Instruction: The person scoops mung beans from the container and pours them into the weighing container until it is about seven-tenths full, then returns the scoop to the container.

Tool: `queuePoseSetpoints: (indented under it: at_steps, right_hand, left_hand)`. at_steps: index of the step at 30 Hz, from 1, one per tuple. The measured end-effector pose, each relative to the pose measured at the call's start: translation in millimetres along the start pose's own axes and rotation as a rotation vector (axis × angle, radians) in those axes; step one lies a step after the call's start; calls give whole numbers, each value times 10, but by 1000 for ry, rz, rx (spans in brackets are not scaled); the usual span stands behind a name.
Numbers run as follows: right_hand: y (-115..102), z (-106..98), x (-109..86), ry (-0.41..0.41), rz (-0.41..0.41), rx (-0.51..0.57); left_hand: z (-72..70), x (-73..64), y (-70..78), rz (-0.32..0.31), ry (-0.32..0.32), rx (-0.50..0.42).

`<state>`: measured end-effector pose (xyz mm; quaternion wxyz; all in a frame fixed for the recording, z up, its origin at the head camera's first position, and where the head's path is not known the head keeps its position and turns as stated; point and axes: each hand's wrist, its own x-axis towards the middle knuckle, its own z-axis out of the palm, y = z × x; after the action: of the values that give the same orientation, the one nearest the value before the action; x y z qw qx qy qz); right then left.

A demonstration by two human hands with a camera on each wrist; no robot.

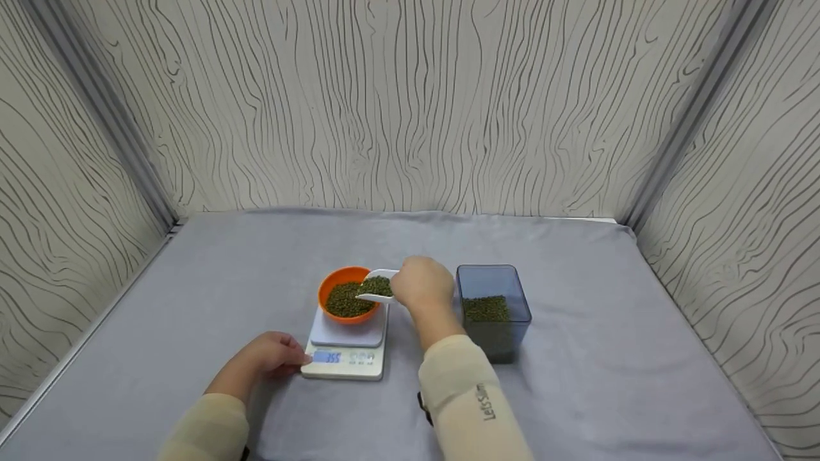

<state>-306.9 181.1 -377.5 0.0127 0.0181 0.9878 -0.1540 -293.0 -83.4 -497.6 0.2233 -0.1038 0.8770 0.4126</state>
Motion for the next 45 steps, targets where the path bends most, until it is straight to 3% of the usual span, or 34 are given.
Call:
queuePoseSetpoints:
  at_steps: [6,10,16,24,29,32,36,40,45]
  right_hand:
    - [-272,46,-4,30,24,-203]
    - [-404,46,-11,62,-19,-306]
    - [-470,76,-47,180,-156,-456]
    - [-405,153,-76,469,-423,-558]
    - [-385,141,-96,488,-504,-581]
    - [-357,71,-111,449,-485,-584]
    - [-249,-104,-116,346,-369,-548]
    - [-58,-339,-121,288,-248,-452]
    - [235,-665,-168,146,-85,-304]
  left_hand:
    - [-7,-26,7,-17,-3,-9]
    - [-10,-29,4,-17,-2,-11]
    - [-2,-39,-10,6,-11,-12]
    - [-12,-83,-25,71,-26,-41]
    - [-8,-96,-18,73,-26,-40]
    - [-3,-97,-15,77,-25,-26]
    - [2,-101,-13,90,-23,-5]
    - [11,-104,-13,91,-22,-6]
    - [23,-100,-9,73,-18,-18]
